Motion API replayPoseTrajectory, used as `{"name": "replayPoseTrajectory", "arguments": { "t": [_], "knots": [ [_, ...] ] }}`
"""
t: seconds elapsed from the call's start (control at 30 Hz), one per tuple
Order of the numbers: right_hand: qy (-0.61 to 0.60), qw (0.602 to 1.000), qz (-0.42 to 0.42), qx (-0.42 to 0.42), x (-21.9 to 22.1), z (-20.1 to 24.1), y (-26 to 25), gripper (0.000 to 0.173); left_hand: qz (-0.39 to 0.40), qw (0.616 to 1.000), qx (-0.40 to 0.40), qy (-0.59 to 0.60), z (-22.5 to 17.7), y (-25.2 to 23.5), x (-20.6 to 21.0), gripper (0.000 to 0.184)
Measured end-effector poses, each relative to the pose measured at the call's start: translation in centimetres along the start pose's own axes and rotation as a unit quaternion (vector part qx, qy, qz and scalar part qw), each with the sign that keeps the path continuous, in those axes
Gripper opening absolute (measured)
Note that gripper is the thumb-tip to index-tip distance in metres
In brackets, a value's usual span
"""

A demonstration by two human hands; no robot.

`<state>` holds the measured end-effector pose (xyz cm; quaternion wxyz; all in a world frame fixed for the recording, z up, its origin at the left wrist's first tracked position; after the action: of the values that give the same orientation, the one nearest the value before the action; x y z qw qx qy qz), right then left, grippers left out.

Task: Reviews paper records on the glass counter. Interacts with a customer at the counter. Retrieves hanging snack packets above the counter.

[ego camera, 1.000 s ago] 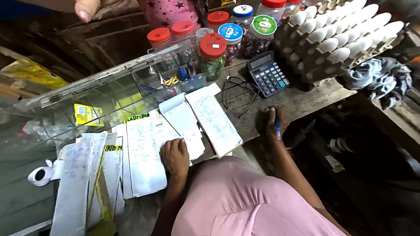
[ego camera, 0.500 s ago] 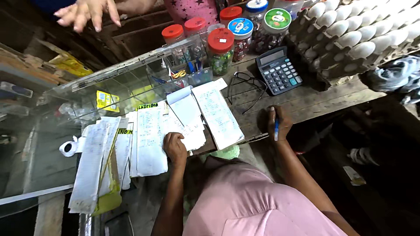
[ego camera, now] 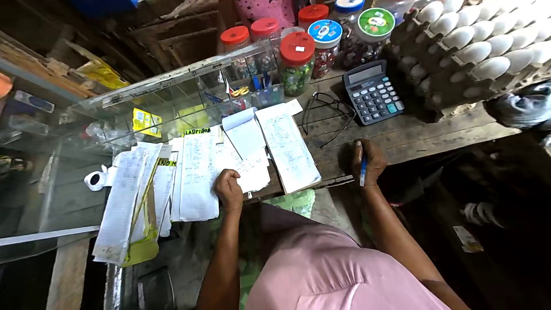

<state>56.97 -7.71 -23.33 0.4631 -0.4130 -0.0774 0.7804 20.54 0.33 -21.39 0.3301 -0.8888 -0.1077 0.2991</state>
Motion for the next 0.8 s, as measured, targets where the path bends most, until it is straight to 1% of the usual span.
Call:
{"name": "replayPoseTrajectory", "arguments": {
  "t": [0.13, 0.3, 0.53, 0.8],
  "knots": [
    [0.004, 1.0, -0.007, -0.006, 0.07, -0.07, -0.03, 0.032, 0.005, 1.0, -0.011, 0.003, -0.07, -0.12, -0.01, 0.031],
    [0.0, 1.0, 0.005, -0.002, -0.04, -0.14, -0.01, 0.033, 0.024, 0.999, -0.027, 0.016, 0.13, -0.16, -0.22, 0.031],
    [-0.004, 1.0, -0.017, -0.006, 0.22, -0.05, -0.03, 0.031, 0.003, 0.998, -0.028, 0.063, 0.16, -0.34, -0.06, 0.03],
    [0.002, 1.0, -0.018, -0.009, 0.21, 0.06, -0.01, 0.033, 0.028, 0.997, -0.033, 0.057, -0.15, -0.34, -0.31, 0.031]
  ]
}}
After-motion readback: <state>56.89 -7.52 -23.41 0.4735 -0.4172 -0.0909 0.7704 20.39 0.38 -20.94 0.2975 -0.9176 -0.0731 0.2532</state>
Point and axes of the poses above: each hand's wrist, its own y-axis away from the middle knuckle, its own x-axis out of the palm, z = x × y, the point moved 1 cm from there along -y, towards the middle knuckle, and after that the axes turned 8 degrees about x, right-handed, at the moved point
